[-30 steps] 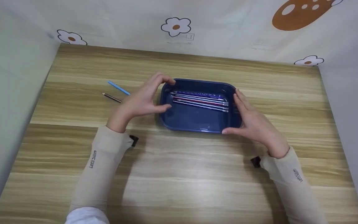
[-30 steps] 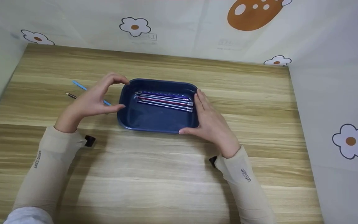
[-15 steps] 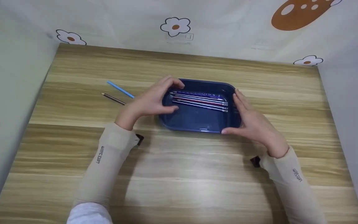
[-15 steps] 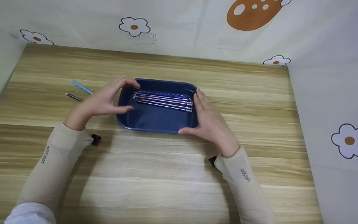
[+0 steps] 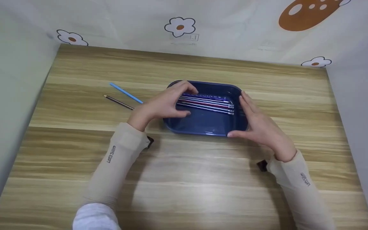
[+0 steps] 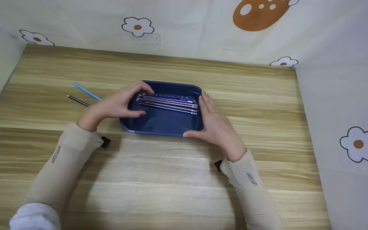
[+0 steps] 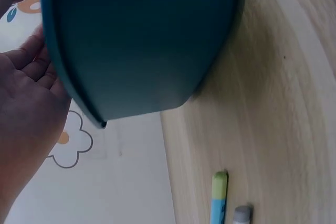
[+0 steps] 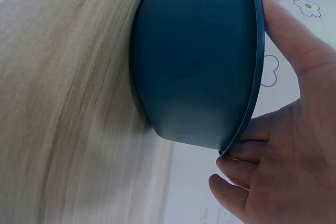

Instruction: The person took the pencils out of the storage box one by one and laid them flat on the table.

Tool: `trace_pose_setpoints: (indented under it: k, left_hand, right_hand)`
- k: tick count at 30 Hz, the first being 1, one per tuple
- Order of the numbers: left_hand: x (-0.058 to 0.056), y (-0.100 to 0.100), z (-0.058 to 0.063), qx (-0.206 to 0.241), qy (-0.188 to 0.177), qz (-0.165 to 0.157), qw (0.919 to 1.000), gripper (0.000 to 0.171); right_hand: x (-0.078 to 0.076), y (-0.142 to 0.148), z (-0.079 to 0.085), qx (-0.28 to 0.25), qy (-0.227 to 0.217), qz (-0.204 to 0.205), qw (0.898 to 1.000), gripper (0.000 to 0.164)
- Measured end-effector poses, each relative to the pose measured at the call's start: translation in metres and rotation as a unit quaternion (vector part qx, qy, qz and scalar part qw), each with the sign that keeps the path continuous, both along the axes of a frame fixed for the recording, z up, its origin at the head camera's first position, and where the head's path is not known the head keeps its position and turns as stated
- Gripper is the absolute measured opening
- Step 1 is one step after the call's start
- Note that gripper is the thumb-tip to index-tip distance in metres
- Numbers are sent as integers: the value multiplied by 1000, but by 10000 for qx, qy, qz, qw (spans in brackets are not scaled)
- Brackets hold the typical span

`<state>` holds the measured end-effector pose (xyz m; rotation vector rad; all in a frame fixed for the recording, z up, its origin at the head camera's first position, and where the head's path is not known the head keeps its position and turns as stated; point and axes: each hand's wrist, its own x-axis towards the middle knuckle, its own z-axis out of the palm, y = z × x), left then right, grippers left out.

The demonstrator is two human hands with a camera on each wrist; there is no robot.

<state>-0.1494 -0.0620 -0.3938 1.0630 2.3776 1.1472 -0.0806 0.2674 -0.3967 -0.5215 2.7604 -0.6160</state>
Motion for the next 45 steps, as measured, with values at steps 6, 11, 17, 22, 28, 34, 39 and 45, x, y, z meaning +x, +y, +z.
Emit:
trace_pose_setpoints:
  k: [6,11,17,22,28,34,39,45]
  left_hand:
    - [-4,10,-5,-177,98,-121,9997,56]
    - [-5,17,-7,-534,-25,-184,9984,60]
    - [-7,24,-11,-718,-99,-321,9969,61]
    - [-9,29,-15,-821,-146,-388,9958,61]
    - [-9,33,-17,-862,-244,-453,9949,62]
    - [-10,39,-22,-895,-163,-575,9942,64]
    - [-10,45,-26,-1206,-193,-574,9909,62]
    - [-9,50,-28,-1498,-257,-503,9871,59]
  right_hand:
    - [0,-1,0,-14,50,14,10000,126]
    - [0,-1,0,23,56,18,10000,126]
    - [0,0,-1,1,43,14,10000,127]
    - [-1,0,-1,-25,-12,-12,10000,127]
    - [-1,0,-1,-20,-45,-30,10000,127]
    - [-1,0,-1,-15,-18,8,10000,127]
    - [-1,0,-1,-7,-54,-6,10000,127]
    - [0,1,-1,-40,-72,-28,10000,127]
